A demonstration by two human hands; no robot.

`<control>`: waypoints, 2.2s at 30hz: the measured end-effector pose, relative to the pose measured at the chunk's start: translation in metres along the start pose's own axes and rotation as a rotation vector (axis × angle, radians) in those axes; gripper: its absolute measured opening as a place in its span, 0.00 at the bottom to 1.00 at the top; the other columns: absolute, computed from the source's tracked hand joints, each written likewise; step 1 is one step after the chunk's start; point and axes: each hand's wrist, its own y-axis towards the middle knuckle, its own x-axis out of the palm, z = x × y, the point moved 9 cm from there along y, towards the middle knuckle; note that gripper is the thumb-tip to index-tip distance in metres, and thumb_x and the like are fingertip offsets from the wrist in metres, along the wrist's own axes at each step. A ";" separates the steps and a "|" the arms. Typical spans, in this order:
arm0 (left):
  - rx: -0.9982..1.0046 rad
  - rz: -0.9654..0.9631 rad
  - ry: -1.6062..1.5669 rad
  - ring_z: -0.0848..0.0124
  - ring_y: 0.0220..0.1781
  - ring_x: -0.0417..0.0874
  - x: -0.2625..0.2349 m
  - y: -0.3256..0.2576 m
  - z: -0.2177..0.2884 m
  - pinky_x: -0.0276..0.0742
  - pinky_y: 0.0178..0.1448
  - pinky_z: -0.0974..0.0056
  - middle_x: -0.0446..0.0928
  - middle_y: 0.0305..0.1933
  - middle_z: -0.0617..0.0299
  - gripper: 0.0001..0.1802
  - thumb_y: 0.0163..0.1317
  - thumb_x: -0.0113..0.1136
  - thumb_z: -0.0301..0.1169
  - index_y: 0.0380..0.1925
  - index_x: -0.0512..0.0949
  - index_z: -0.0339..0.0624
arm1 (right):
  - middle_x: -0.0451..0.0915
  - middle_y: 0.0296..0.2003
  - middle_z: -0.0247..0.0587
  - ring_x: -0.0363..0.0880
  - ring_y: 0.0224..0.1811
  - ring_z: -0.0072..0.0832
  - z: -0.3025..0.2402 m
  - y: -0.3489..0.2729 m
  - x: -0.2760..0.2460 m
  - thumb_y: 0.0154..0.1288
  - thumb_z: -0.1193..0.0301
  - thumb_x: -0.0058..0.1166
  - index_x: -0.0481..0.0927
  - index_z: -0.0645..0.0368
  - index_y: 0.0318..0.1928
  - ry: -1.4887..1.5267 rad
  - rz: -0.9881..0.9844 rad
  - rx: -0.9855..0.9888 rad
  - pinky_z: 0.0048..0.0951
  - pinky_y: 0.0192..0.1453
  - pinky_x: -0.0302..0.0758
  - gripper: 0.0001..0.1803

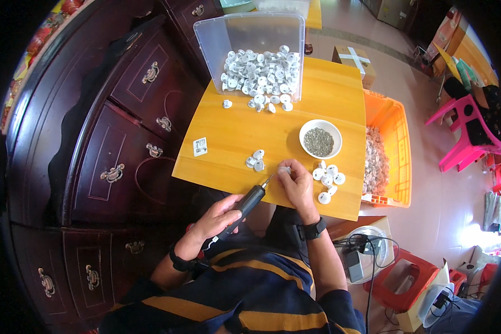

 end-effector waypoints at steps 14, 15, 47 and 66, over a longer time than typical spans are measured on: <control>0.080 0.076 0.380 0.68 0.29 0.83 -0.015 0.023 0.008 0.79 0.38 0.62 0.80 0.34 0.56 0.27 0.64 0.57 0.32 0.63 0.70 0.39 | 0.78 0.38 0.45 0.78 0.42 0.47 -0.086 -0.028 0.016 0.53 0.79 0.60 0.82 0.57 0.35 -1.125 0.070 -0.563 0.44 0.45 0.77 0.07; 0.119 0.065 0.414 0.65 0.30 0.84 -0.014 0.024 0.008 0.79 0.40 0.61 0.80 0.35 0.54 0.26 0.64 0.57 0.33 0.63 0.70 0.39 | 0.78 0.38 0.45 0.78 0.42 0.47 -0.094 -0.027 0.015 0.53 0.79 0.60 0.82 0.57 0.35 -1.127 0.068 -0.565 0.44 0.45 0.77 0.07; 0.085 0.062 0.356 0.70 0.27 0.83 -0.018 0.014 -0.004 0.78 0.37 0.65 0.78 0.33 0.58 0.27 0.64 0.55 0.34 0.63 0.70 0.37 | 0.85 0.32 0.50 0.84 0.36 0.49 -0.093 0.093 -0.053 0.58 0.67 0.59 0.85 0.54 0.33 -1.329 0.157 -0.312 0.46 0.42 0.80 0.06; 0.092 0.043 0.378 0.76 0.27 0.79 -0.006 0.000 -0.008 0.76 0.35 0.69 0.76 0.31 0.64 0.27 0.65 0.55 0.29 0.65 0.69 0.39 | 0.76 0.25 0.28 0.75 0.25 0.17 -0.104 0.042 -0.053 0.63 0.77 0.51 0.77 0.59 0.34 -0.187 0.196 -0.205 0.19 0.28 0.71 0.01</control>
